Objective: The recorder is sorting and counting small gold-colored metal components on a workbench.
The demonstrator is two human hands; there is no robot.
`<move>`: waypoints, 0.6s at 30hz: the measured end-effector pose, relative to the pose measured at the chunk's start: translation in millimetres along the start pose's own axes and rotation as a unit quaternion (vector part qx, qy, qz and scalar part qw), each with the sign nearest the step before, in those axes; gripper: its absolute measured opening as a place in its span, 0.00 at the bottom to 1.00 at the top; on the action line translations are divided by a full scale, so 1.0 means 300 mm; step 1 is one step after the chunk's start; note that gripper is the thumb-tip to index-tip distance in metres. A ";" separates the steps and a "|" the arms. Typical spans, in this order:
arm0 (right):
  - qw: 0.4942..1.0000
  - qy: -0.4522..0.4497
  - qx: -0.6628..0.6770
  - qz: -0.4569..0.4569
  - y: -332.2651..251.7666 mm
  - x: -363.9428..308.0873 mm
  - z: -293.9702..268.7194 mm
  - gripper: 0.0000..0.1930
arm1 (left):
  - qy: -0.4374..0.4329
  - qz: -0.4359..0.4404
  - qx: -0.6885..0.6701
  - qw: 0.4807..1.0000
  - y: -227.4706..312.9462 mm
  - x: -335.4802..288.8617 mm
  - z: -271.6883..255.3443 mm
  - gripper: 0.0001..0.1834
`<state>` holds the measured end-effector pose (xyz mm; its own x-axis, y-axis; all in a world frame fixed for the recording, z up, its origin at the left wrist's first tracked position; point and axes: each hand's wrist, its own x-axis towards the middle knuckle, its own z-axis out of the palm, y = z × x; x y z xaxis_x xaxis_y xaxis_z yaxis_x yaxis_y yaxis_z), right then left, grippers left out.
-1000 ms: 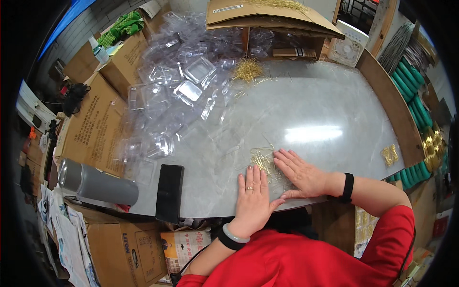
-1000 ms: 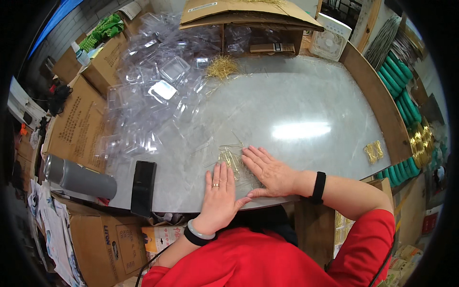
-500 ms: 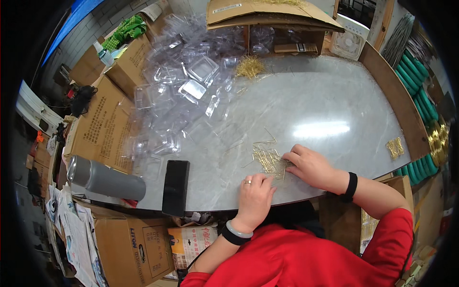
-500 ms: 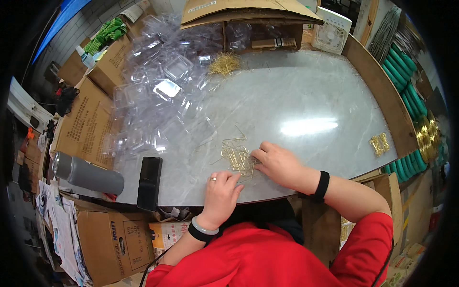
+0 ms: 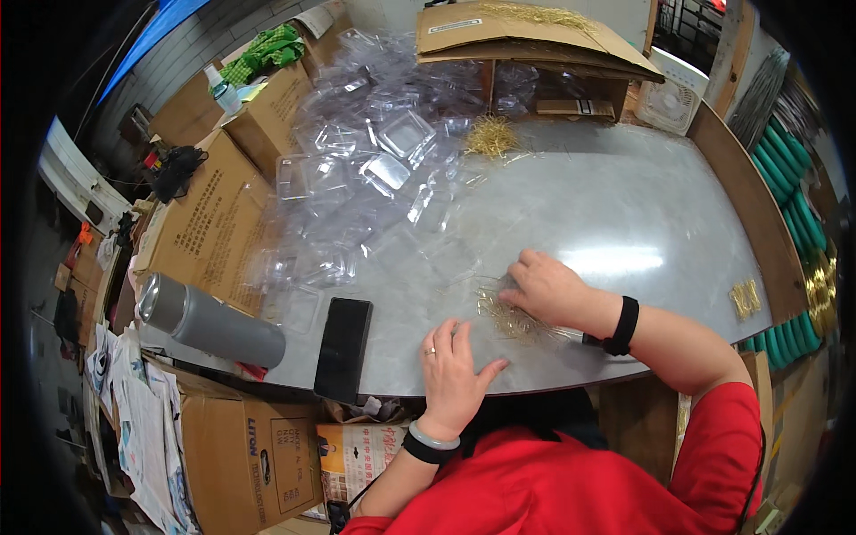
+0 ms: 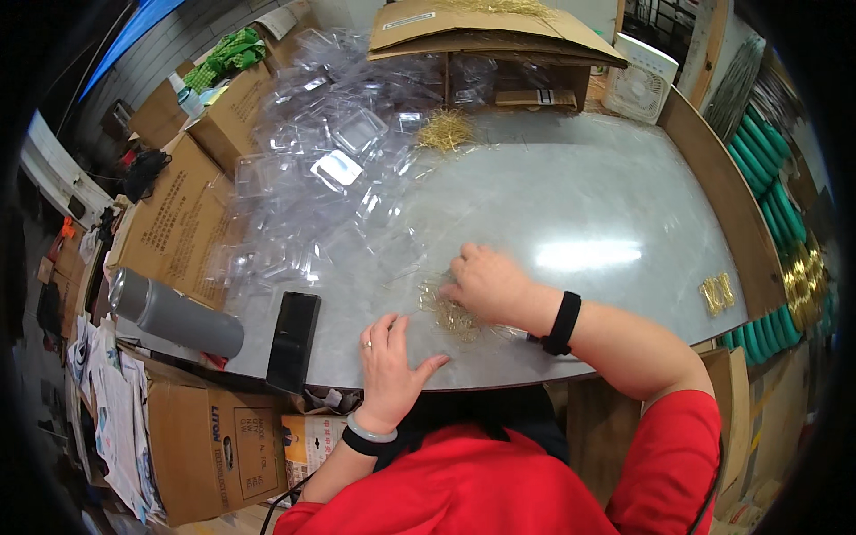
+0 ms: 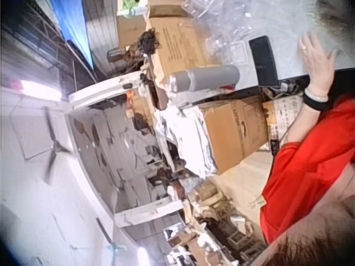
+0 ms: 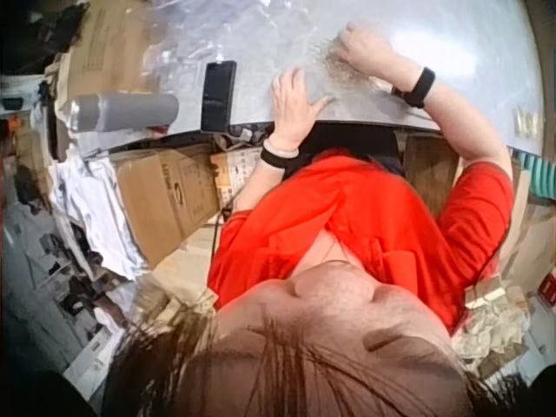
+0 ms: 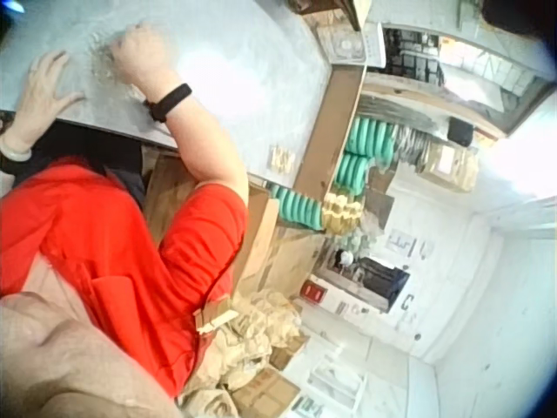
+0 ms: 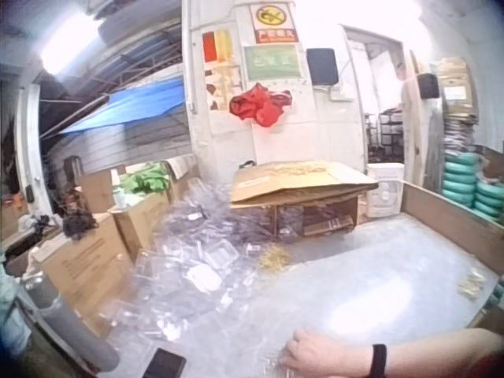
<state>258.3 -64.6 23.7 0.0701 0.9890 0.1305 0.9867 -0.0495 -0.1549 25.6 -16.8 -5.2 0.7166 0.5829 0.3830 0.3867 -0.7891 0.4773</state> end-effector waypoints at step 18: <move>0.965 -0.071 0.044 -0.248 -0.005 -0.003 -0.035 0.22 | -0.065 0.023 -0.018 0.997 -0.085 0.020 -0.010 0.54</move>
<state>258.2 -66.9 34.2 -0.4337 0.8978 0.0759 0.8776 0.4400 -0.1904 18.3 7.4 -12.9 0.8028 0.5145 0.3012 0.3322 -0.8055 0.4907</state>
